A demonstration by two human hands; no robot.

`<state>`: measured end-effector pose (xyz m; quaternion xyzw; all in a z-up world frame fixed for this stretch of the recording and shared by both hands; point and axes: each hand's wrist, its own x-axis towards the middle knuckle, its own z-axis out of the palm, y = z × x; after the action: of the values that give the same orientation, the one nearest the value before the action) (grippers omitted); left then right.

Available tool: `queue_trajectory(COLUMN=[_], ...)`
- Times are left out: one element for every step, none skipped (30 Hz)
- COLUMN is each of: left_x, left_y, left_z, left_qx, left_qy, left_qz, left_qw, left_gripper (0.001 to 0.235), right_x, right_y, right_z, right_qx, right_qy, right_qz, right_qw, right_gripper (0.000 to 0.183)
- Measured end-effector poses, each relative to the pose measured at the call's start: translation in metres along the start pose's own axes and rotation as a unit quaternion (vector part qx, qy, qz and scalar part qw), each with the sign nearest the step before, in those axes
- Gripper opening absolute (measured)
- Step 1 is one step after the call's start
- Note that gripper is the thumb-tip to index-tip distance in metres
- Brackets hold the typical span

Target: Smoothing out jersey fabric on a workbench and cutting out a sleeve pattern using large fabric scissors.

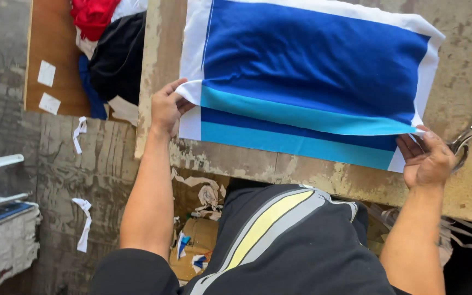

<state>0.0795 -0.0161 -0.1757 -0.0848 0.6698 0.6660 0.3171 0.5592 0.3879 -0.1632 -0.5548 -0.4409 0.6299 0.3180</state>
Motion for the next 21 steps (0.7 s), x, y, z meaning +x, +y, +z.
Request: queue_trajectory(left_x=[-0.012,-0.025,-0.021,-0.017,-0.013,-0.020,-0.027,-0.033,-0.045,-0.056,-0.069,-0.069,-0.070,-0.070,-0.065,-0.060,-0.057,-0.056,-0.055,-0.055,-0.053], left_y=[0.010,0.020,0.016,0.012,0.007,0.012,0.018,0.025,0.030,0.036,0.041,0.030,0.019,0.008,-0.009,-0.025,-0.042,-0.045,-0.049,-0.052,-0.051], left_z=[0.005,0.010,0.009,0.008,0.007,0.008,0.009,0.010,0.011,0.011,0.011,0.009,0.007,0.004,-0.001,-0.005,-0.010,-0.011,-0.012,-0.012,-0.013], left_qx=[-0.007,-0.014,-0.017,0.057,0.130,0.125,0.204,0.281,0.277,0.284,0.291,0.288,0.322,0.356,0.353,0.373,0.393,0.391,0.392,0.392,0.391], left_qy=[-0.016,-0.033,-0.027,-0.004,0.021,0.027,0.053,0.079,0.085,0.087,0.088,0.096,0.116,0.136,0.143,0.137,0.129,0.135,0.125,0.114,0.117], left_qz=[-0.008,-0.016,-0.018,0.013,0.043,0.040,0.078,0.113,0.111,0.144,0.175,0.170,0.165,0.159,0.155,0.193,0.229,0.224,0.229,0.235,0.233], left_qw=[1.000,0.999,0.999,0.998,0.990,0.991,0.974,0.950,0.951,0.944,0.936,0.938,0.925,0.911,0.912,0.897,0.881,0.882,0.882,0.882,0.883], left_gripper=[0.045,0.058,0.058,0.044,0.035,0.035,0.025,0.024,0.024,0.033,0.042,0.042,0.047,0.051,0.051,0.055,0.058,0.058,0.058,0.059,0.059], right_x=[0.009,0.017,0.023,0.029,0.035,0.040,0.045,0.051,0.054,0.058,0.061,0.057,0.052,0.047,0.040,0.032,0.023,0.027,0.028,0.030,0.027], right_y=[0.007,0.014,0.014,0.015,0.015,0.011,0.006,0.001,-0.003,-0.007,-0.011,-0.009,-0.006,-0.003,0.005,0.012,0.020,0.028,0.036,0.044,0.038], right_z=[-0.001,-0.002,0.000,0.001,0.002,0.000,-0.001,0.000,-0.010,-0.019,-0.028,-0.032,-0.036,-0.041,-0.038,-0.035,-0.034,-0.037,-0.042,-0.048,-0.043], right_qx=[0.035,0.070,0.065,0.008,-0.051,-0.056,-0.049,-0.040,-0.044,-0.047,-0.051,-0.056,-0.074,-0.092,-0.097,-0.119,-0.143,-0.148,-0.141,-0.133,-0.135], right_qy=[0.016,0.032,0.027,0.028,0.028,0.022,0.032,0.042,0.035,0.047,0.058,0.051,0.064,0.077,0.070,0.089,0.108,0.102,0.094,0.087,0.084], right_qz=[0.003,0.005,0.007,-0.006,-0.020,-0.020,-0.045,-0.070,-0.071,-0.088,-0.103,-0.102,-0.084,-0.067,-0.067,-0.031,0.007,0.007,0.006,0.005,0.005], right_qw=[0.999,0.997,0.997,1.000,0.998,0.998,0.997,0.996,0.996,0.994,0.992,0.992,0.992,0.990,0.991,0.988,0.984,0.984,0.986,0.987,0.987], right_gripper=[0.020,0.022,0.022,0.018,0.020,0.020,0.027,0.037,0.037,0.036,0.035,0.035,0.034,0.034,0.034,0.033,0.032,0.032,0.032,0.035,0.035])
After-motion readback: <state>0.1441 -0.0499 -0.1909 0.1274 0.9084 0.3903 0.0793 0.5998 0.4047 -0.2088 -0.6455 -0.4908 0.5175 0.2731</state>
